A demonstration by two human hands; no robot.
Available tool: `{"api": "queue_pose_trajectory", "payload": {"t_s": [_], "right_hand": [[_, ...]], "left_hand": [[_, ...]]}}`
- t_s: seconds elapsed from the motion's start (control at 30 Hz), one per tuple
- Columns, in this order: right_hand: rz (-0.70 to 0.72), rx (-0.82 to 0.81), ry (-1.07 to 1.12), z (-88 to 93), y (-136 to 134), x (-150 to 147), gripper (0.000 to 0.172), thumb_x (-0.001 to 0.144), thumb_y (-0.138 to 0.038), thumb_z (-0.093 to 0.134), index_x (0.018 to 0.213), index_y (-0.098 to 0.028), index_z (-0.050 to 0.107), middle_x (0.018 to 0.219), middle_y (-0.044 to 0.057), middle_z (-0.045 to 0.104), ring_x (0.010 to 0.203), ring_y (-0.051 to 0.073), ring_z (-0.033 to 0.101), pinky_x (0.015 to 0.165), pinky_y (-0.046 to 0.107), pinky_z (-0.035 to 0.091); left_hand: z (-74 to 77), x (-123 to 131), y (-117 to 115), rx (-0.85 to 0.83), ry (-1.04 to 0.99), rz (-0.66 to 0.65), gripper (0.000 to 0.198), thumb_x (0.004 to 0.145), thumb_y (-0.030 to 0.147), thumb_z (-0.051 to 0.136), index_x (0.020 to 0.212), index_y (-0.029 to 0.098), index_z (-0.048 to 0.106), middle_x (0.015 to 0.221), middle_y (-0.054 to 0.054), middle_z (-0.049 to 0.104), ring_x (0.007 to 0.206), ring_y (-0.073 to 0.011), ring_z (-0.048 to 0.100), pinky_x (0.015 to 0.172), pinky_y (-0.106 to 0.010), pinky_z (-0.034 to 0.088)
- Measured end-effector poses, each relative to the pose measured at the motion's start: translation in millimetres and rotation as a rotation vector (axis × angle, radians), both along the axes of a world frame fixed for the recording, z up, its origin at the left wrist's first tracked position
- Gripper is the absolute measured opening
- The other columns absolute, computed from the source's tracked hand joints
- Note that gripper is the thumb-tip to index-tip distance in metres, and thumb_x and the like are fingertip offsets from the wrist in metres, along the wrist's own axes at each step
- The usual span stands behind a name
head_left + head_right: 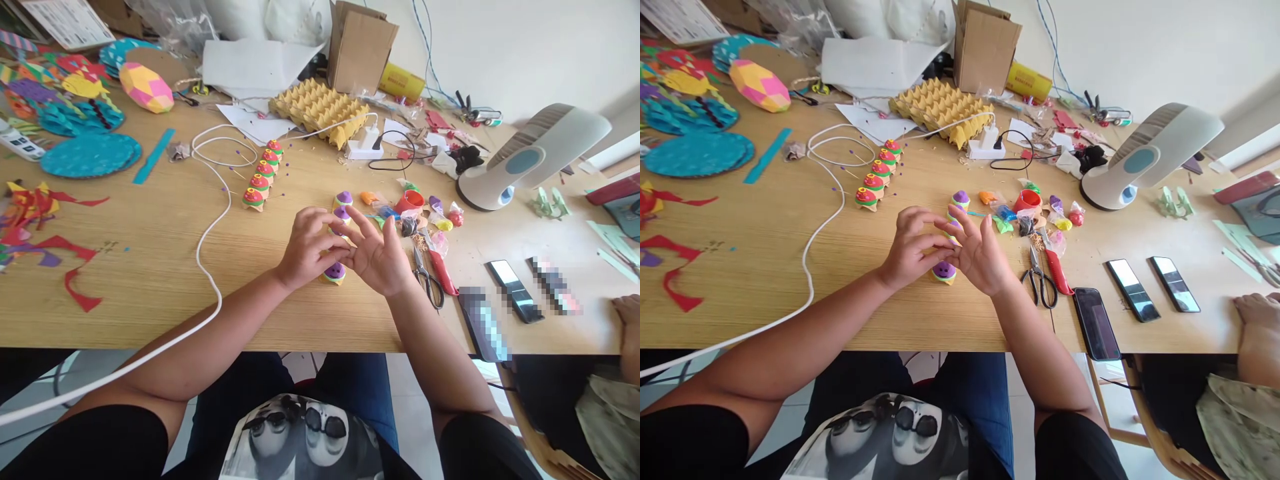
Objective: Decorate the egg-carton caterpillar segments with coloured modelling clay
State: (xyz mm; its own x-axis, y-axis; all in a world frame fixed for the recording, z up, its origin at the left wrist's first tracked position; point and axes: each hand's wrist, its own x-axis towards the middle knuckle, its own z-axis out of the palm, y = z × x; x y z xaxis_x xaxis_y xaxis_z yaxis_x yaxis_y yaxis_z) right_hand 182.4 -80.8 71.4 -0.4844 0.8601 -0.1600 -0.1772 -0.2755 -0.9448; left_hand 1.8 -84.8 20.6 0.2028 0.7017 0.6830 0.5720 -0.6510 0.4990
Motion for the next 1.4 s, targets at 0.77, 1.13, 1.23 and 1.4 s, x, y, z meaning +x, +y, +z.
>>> {"api": "queue_pose_trajectory", "payload": {"t_s": [0.77, 1.13, 1.23, 1.4], "right_hand": [[-0.135, -0.121, 0.059, -36.0, 4.5, 0.8, 0.035, 0.064, -0.046, 0.09, 0.073, -0.018, 0.071, 0.065, -0.002, 0.061, 0.05, 0.005, 0.041, 0.045, 0.021, 0.026], [-0.081, -0.093, 0.053, -37.3, 3.5, 1.2, 0.035, 0.066, -0.045, 0.089, 0.08, -0.019, 0.071, 0.066, -0.003, 0.06, 0.05, 0.005, 0.041, 0.046, 0.022, 0.024], [-0.085, -0.116, 0.07, -35.1, 4.2, 1.6, 0.035, 0.066, -0.044, 0.089, 0.075, -0.018, 0.068, 0.064, -0.003, 0.059, 0.05, 0.005, 0.04, 0.046, 0.021, 0.022], [-0.202, -0.074, 0.011, -34.0, 9.6, 5.9, 0.041, 0.068, -0.051, 0.085, 0.065, -0.019, 0.061, 0.057, -0.004, 0.051, 0.048, 0.006, 0.033, 0.045, 0.023, 0.018]], "left_hand": [[-3.6, -1.0, 1.5, 0.115, 0.029, 0.067, 0.009, 0.09, 0.031, 0.071, 0.094, 0.034, 0.078, 0.101, -0.004, 0.071, 0.111, -0.0251, 0.055, 0.103, -0.048, 0.046], [-3.0, -3.6, 1.8, 0.101, -0.035, 0.029, 0.003, 0.086, 0.032, 0.076, 0.088, 0.033, 0.076, 0.093, -0.003, 0.072, 0.106, -0.0237, 0.057, 0.1, -0.046, 0.046], [-3.9, -3.2, 1.8, 0.06, -0.016, 0.019, 0.01, 0.086, 0.032, 0.076, 0.096, 0.033, 0.076, 0.095, -0.003, 0.072, 0.108, -0.0242, 0.058, 0.102, -0.047, 0.046], [-2.8, -4.1, 3.1, 0.045, -0.038, 0.12, 0.017, 0.087, 0.03, 0.072, 0.104, 0.029, 0.074, 0.098, -0.005, 0.071, 0.103, -0.0242, 0.061, 0.102, -0.046, 0.047]]}}
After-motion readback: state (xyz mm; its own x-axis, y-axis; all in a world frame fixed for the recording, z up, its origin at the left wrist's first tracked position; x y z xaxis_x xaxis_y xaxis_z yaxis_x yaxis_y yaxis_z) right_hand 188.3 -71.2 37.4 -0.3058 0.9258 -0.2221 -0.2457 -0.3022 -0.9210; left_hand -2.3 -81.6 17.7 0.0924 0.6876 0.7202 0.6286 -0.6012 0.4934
